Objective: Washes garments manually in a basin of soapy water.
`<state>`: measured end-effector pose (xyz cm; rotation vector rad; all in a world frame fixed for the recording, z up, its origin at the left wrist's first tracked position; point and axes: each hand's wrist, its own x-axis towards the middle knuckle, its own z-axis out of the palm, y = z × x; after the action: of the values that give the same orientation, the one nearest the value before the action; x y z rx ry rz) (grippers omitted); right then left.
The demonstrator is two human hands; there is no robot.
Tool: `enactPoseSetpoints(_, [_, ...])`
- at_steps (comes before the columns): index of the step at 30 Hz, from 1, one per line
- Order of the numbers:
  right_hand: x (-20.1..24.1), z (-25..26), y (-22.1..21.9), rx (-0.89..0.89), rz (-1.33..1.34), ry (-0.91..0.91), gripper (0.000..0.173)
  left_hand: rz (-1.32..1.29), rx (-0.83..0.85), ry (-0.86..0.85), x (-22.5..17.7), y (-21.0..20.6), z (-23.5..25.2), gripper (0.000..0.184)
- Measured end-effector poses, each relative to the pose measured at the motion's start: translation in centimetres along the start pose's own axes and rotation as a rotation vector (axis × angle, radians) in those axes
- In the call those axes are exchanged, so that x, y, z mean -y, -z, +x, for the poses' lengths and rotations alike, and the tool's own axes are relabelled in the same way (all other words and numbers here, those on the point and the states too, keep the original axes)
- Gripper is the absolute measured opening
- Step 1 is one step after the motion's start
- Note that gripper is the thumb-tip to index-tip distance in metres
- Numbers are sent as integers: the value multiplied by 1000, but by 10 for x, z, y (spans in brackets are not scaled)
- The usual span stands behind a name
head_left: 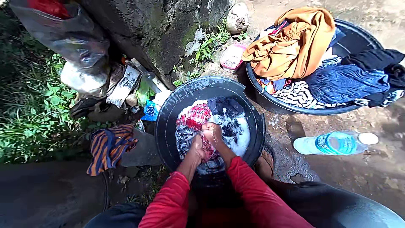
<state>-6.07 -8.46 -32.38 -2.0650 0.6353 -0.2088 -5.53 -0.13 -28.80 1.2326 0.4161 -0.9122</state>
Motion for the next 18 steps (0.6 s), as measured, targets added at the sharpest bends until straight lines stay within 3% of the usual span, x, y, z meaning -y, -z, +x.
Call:
enactPoseSetpoints(2, [-39, 40, 14, 136, -116, -228, 48, -5, 187, -69, -17, 18, -26, 37])
enactPoseSetpoints(3, [-48, 46, 19, 129, -84, -219, 50, -23, 217, -130, -24, 30, -31, 33])
enactPoseSetpoints(5, [-48, 39, 29, 4, 171, -18, 42, -66, 262, -245, -36, 48, -31, 28])
enactPoseSetpoints(7, [-37, 13, 25, -65, 640, 239, 32, -147, 295, -336, -39, 48, -31, 29])
enactPoseSetpoints(8, [-31, 3, 19, 11, 775, 319, 42, -195, 310, -373, -40, 41, -34, 29])
enactPoseSetpoints(9, [-25, -7, 15, 100, 743, 324, 62, -233, 312, -408, -42, 31, -41, 29])
enactPoseSetpoints(10, [-23, -12, 12, 190, 590, 275, 81, -270, 298, -435, -45, 19, -51, 29])
enactPoseSetpoints(11, [-22, -12, 11, 274, 384, 187, 87, -299, 284, -461, -49, 9, -64, 31])
enactPoseSetpoints(13, [-33, -3, 16, 358, 95, 28, 62, -368, 268, -526, -62, 0, -88, 34])
enactPoseSetpoints(14, [-43, 0, 25, 340, 133, -15, 47, -393, 275, -578, -69, 4, -97, 36])
enactPoseSetpoints(16, [-55, -3, 44, 218, 561, 37, 29, -398, 256, -683, -82, 25, -101, 40])
enactPoseSetpoints(18, [-47, -8, 47, 101, 1012, 245, 39, -301, 163, -631, -81, 41, -82, 51])
